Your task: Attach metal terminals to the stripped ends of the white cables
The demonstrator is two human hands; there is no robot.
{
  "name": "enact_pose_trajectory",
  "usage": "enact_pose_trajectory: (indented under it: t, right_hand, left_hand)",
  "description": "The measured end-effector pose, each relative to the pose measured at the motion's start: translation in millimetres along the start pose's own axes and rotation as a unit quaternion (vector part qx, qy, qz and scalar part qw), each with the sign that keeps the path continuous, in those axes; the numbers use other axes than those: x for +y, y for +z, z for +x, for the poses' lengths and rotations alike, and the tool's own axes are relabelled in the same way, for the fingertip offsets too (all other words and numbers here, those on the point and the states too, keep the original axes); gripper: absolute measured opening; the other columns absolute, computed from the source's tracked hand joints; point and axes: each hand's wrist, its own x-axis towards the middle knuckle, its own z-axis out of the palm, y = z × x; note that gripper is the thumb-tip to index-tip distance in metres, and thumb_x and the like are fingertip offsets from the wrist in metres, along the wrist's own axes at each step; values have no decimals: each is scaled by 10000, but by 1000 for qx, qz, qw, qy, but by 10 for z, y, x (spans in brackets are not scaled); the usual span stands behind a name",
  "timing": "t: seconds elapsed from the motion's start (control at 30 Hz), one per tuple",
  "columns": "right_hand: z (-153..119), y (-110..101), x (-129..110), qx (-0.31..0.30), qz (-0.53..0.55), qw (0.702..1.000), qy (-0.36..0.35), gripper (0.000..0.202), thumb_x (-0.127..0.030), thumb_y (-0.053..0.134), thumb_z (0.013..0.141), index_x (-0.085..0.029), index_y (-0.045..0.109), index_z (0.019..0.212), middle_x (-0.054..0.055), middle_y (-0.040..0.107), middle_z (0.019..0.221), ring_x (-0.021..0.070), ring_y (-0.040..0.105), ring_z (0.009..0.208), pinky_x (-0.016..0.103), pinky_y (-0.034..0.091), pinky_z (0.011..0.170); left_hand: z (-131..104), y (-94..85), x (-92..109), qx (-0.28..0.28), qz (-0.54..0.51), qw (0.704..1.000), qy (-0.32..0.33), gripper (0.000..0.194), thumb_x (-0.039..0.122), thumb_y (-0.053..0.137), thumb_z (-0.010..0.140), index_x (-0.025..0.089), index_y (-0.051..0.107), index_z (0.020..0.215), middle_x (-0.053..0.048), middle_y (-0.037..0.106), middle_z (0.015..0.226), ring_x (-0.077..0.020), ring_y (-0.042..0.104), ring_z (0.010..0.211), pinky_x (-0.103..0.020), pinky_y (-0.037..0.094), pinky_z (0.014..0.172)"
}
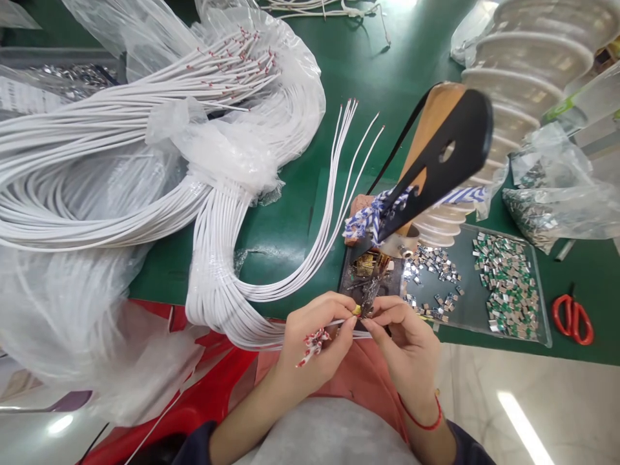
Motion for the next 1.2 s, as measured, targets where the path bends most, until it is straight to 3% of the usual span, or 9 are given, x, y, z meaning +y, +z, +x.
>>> enact_pose_trajectory:
  t: [0.17, 0.37, 0.57, 0.73, 1.2]
  right_hand:
    - [-25, -1, 33, 7, -28, 999, -19, 175, -88, 694, 899, -230, 617, 830, 15, 661, 924, 152, 642, 886, 243, 524, 728]
    - [-91, -71, 35, 27, -82, 996, -31, 171, -98, 596, 946, -227, 563, 839, -23, 517, 802, 126, 504, 718, 230, 403, 601]
    - [-144, -60, 69, 16, -75, 996, -36, 164, -91, 636, 931, -232, 592, 860, -8, 570, 848, 136, 563, 778, 231, 455, 630]
    - [-143, -12, 59, 9, -59, 997, -46, 176, -57, 678, 895, -228, 653, 860, 27, 669, 935, 165, 655, 877, 291, 554, 771]
    - [-97, 27, 35, 22, -65, 997, -43, 163, -87, 692, 892, -237, 665, 834, 34, 668, 915, 179, 659, 864, 304, 572, 730]
  left_hand:
    - [-5, -4, 8, 1, 6, 1000, -23, 197, 25, 619, 866, 184, 634, 752, 19, 726, 854, -76, 674, 701, -134, 482, 603]
    - [-59, -9, -53, -11, 3, 998, -55, 187, 54, 623, 880, 188, 635, 749, 16, 728, 849, -86, 680, 725, -149, 509, 668]
    - [-89, 42, -94, -4, 16, 999, -50, 192, 48, 623, 866, 188, 626, 735, 19, 726, 833, -90, 681, 717, -156, 506, 661]
    - [-64, 62, -83, 1, 13, 999, -48, 191, 76, 600, 882, 187, 630, 730, -9, 729, 838, -125, 690, 732, -198, 528, 678]
    - [9, 40, 31, 10, 25, 1000, 1, 207, 26, 598, 881, 186, 619, 752, 8, 701, 848, -97, 671, 744, -166, 517, 691]
